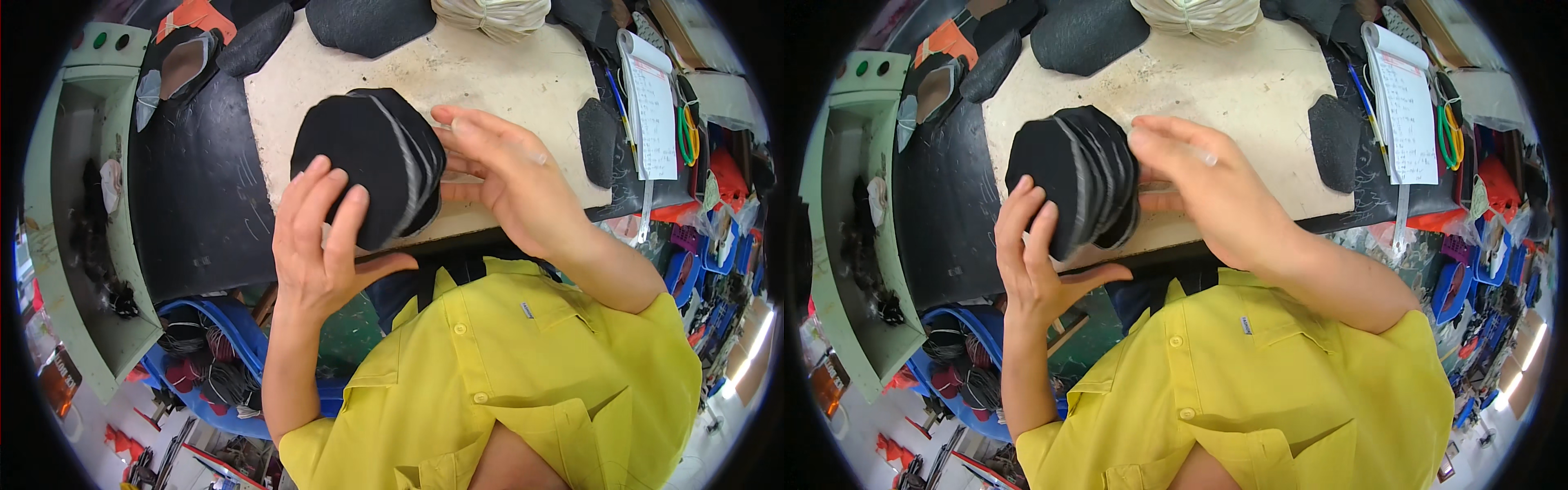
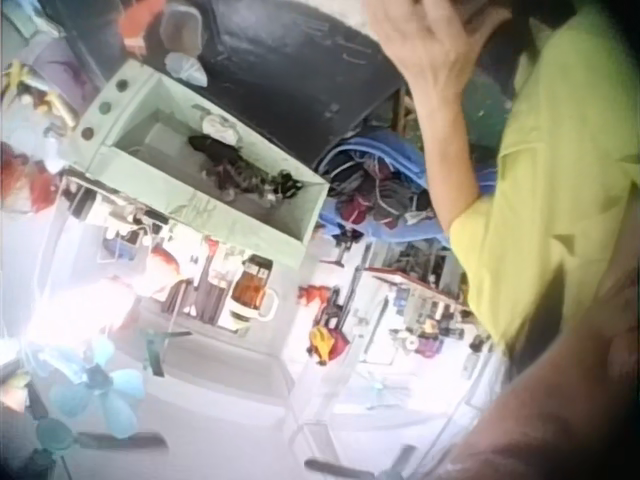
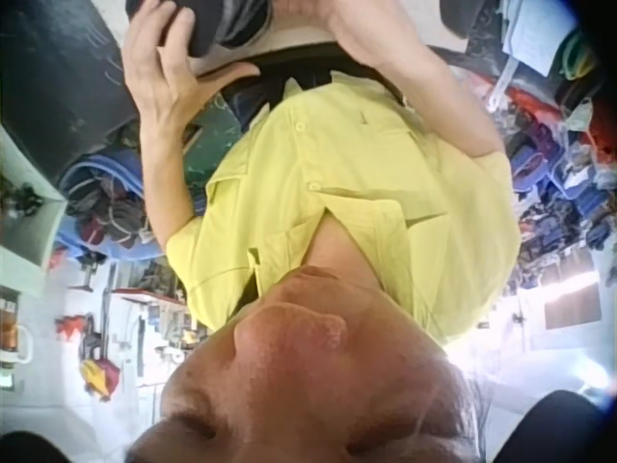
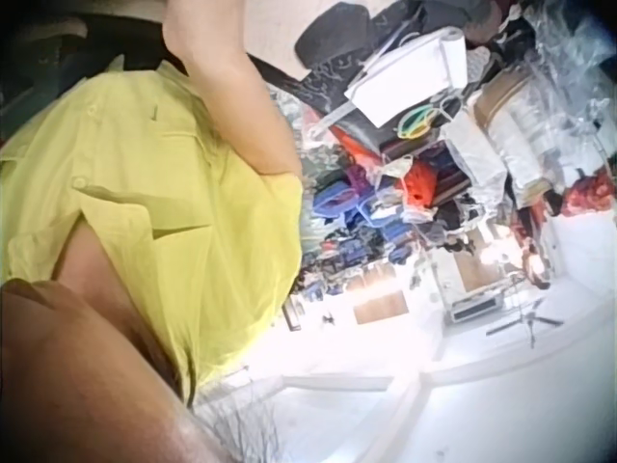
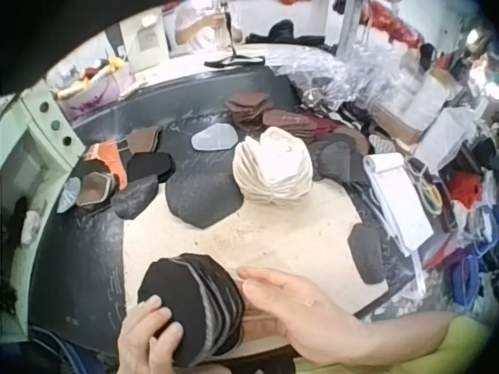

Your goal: The person assembles black foam shoe insoles by stacking them and securing them with a white elastic band. They then handle a stack of beige foam insoles, separating and inspecting them. The person also uses a pen to mark or write on a piece of paper on the table.

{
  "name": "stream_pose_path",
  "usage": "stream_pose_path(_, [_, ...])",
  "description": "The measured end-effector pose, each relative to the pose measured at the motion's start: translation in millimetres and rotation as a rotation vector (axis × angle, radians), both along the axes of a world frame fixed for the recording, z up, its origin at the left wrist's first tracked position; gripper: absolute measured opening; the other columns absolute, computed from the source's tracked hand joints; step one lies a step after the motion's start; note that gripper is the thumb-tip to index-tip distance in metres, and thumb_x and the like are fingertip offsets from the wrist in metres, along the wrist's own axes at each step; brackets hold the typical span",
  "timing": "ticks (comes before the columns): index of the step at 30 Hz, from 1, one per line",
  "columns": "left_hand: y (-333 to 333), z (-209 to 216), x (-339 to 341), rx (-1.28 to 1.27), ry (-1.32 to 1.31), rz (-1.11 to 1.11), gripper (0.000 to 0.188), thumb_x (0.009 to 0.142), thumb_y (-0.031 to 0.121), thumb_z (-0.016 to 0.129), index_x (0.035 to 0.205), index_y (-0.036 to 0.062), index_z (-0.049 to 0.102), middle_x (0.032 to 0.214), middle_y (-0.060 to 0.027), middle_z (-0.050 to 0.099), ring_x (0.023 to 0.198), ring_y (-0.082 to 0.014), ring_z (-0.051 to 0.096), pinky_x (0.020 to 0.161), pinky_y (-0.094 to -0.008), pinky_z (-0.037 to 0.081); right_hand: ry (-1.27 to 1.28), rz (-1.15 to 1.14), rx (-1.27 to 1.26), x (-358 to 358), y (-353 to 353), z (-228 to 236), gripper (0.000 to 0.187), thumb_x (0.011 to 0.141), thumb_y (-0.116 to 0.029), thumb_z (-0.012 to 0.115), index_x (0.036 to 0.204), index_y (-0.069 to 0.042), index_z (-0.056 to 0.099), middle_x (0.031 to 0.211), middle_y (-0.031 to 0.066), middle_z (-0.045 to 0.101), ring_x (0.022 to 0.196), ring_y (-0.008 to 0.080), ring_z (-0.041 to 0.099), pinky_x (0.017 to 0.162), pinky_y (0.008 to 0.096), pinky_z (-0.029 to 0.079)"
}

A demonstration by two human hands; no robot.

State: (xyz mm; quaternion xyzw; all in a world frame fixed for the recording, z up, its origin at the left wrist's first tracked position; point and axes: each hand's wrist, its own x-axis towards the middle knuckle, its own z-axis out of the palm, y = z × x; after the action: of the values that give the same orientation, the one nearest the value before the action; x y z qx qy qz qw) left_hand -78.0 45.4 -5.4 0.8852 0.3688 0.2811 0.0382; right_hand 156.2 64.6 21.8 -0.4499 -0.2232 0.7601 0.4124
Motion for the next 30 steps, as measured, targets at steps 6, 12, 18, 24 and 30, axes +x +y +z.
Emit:
stream_pose_path(6, [22.5,-24.2,14.0,0.071,-0.304,0.348,0.090,0.062,0.015,0.088,0.136,-0.0019,0.038,0.126,-0.0214,0.051,0.116,-0.0351,0.055,0.098,-0.0424,0.045,-0.052,0.129,0.235,-12.2,16.0,20.2,0.047,0.100,-0.030,0.052,0.136,0.001,0.048,0.128,0.0135,0.059,0.113,0.0212,0.058,0.091,0.0345,0.049])
stream_pose_path(12, [31.4,8.4,5.1,-0.515,-0.775,0.209,0.116,0.058,0.008,0.089,0.149,0.0006,0.017,0.135,-0.0164,0.045,0.117,-0.0250,0.053,0.102,-0.0360,0.042,-0.735,0.369,1.061,6.5,52.7,6.3,0.087,0.082,-0.045,0.074,0.145,0.000,0.035,0.147,0.0178,0.042,0.132,0.0262,0.045,0.107,0.0369,0.038])
stream_pose_path(18, [24.7,-3.2,13.9,-0.578,-0.631,0.154,0.157,0.046,0.022,0.098,0.150,0.0011,-0.017,0.143,-0.0243,0.038,0.128,-0.0324,0.047,0.108,-0.0426,0.037,-0.664,0.532,1.035,4.2,46.0,-22.5,0.139,0.045,-0.046,0.093,0.152,-0.002,0.018,0.155,0.0182,0.029,0.144,0.0299,0.029,0.117,0.0399,0.025])
stream_pose_path(24, [22.3,-10.9,27.0,-0.520,-0.689,0.118,0.144,0.057,0.010,0.092,0.151,0.0060,-0.017,0.136,-0.0220,0.045,0.120,-0.0320,0.055,0.101,-0.0400,0.044,-0.666,0.447,1.074,-1.4,46.9,-33.6,0.135,0.047,-0.036,0.095,0.153,-0.004,0.018,0.155,0.0167,0.030,0.142,0.0296,0.032,0.115,0.0386,0.028])
stream_pose_path(30, [19.9,16.2,26.3,-0.940,-1.229,0.164,0.105,0.069,0.011,0.086,0.149,-0.0029,0.019,0.125,-0.0167,0.057,0.113,-0.0234,0.060,0.096,-0.0352,0.049,-0.428,0.435,0.714,-4.5,47.4,-12.6,0.107,0.063,-0.033,0.089,0.146,0.003,0.032,0.140,0.0181,0.048,0.131,0.0255,0.046,0.109,0.0354,0.035])
